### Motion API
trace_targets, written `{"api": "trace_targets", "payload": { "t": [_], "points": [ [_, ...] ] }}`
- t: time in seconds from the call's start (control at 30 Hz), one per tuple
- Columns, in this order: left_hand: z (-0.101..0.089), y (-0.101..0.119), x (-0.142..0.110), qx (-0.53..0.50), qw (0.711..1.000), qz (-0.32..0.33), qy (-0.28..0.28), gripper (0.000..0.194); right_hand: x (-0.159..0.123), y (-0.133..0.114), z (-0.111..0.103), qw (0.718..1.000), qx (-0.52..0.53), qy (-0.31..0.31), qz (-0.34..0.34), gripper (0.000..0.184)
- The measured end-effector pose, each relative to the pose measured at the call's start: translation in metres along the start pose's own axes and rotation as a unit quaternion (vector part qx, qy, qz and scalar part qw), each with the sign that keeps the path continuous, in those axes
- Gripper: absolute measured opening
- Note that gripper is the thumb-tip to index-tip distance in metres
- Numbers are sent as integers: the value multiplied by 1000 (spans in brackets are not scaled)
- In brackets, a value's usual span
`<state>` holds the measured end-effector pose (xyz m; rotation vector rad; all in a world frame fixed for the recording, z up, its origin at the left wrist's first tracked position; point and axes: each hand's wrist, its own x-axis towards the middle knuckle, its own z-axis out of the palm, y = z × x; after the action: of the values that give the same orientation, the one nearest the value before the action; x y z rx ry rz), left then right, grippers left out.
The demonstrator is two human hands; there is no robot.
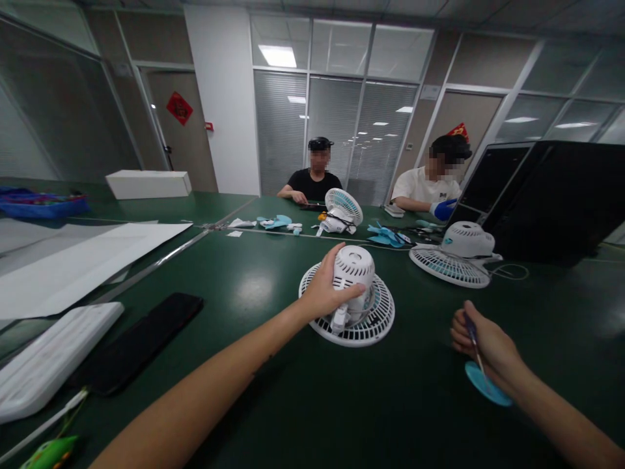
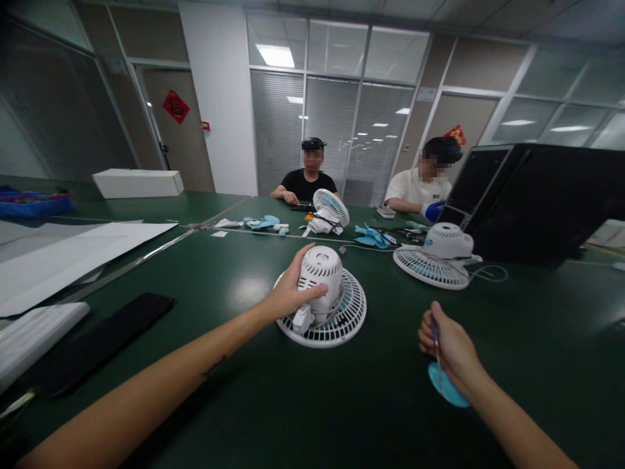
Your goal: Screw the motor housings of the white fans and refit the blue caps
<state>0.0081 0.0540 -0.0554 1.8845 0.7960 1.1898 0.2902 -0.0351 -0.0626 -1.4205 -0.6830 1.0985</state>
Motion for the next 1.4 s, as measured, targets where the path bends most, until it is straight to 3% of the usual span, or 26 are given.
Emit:
{"api": "trace_targets", "payload": {
  "t": [0.17, 0.37, 0.5, 0.6, 0.67, 0.77, 0.97, 1.17, 1.4],
  "points": [
    [1, 5, 0, -5, 1000, -6, 4, 91, 2, -9, 62, 992, 114, -55, 6, 39],
    [1, 9, -1, -5, 1000, -24, -6, 91, 5, -71, 103, 963, 236, -113, -68, 48],
    [5, 9, -3, 3, 1000, -11, -3, 89, 4, -107, 129, 928, 285, -117, -212, 48],
    [6, 9, -4, 4, 1000, 9, 1, 86, 5, -116, 153, 881, 285, -54, -374, 43],
    [6, 9, -4, 8, 1000, 17, 3, 85, 7, -115, 165, 851, 283, -8, -443, 31],
    [6, 8, -3, 16, 1000, 16, 0, 85, 11, -109, 171, 831, 237, 3, -503, 17],
    [6, 4, -2, 16, 1000, 22, -2, 86, 29, -97, 161, 785, -8, -26, -618, 19],
    [6, 6, -3, 15, 1000, 16, -4, 85, 22, -98, 161, 748, -56, -32, -660, 21],
    [6, 8, -3, 20, 1000, 15, -6, 84, 5, -100, 156, 653, -165, 27, -738, 20]
  ]
}}
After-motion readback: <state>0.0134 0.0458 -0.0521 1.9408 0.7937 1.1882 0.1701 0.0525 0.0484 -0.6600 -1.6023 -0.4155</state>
